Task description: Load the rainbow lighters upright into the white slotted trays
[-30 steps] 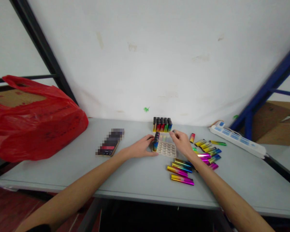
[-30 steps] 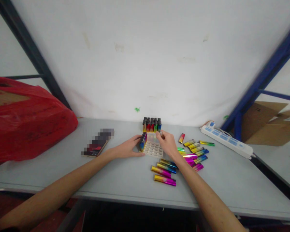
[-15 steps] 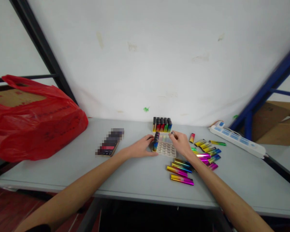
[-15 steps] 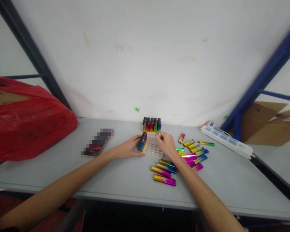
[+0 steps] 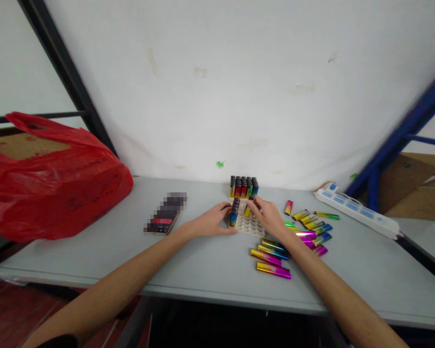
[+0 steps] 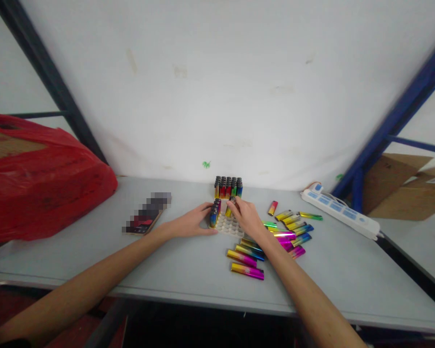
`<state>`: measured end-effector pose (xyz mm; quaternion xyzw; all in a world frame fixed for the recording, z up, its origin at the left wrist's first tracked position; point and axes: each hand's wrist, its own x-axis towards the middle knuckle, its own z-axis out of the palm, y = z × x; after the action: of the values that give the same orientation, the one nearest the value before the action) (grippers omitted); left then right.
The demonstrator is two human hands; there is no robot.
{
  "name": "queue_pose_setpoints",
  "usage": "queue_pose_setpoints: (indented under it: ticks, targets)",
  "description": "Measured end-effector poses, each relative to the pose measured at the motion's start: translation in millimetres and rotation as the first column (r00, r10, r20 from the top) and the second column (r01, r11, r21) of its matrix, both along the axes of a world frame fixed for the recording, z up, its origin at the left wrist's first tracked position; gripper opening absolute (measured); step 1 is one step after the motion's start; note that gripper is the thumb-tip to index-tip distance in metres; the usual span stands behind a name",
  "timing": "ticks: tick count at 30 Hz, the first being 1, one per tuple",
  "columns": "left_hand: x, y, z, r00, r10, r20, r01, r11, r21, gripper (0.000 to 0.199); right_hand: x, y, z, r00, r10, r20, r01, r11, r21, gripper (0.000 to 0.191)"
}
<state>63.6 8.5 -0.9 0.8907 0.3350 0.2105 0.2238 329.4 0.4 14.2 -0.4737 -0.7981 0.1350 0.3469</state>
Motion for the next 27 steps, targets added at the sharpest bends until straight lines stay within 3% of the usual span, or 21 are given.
queue_pose_setpoints:
  ticks: [7,13,19,23,27]
  targets:
    - [2,1,-2.8,0.999,0.028,0.014,-0.028,0.999,-0.017,0.087,-5,12,-14.3,0.991,0.114,0.072,-0.115,0.993,0.004,0.032]
    - [4,5,-5.8,0.999,0.038,0.039,-0.037,0.999,-0.018,0.086,0,12,-4.6,0.972,0.104,0.21,-0.117,0.992,0.052,0.02]
    - [-8,16,-4.3,1.0,-0.001,0.02,0.0,0.998,0.064,0.076,59,3,24.7,0.912,-0.02,0.409,0.014,1.0,0.018,0.02]
    - [-16,21,-2.5,1.0,-0.007,-0.027,0.008,0.998,0.063,0.078,100,-6,42.5,0.883,0.032,0.468,0.067,0.979,-0.194,0.019]
    - [-17,20,-2.9,0.999,0.005,-0.036,-0.003,0.999,0.052,0.081,116,-6,42.4,0.885,0.085,0.458,0.078,0.942,-0.325,0.023]
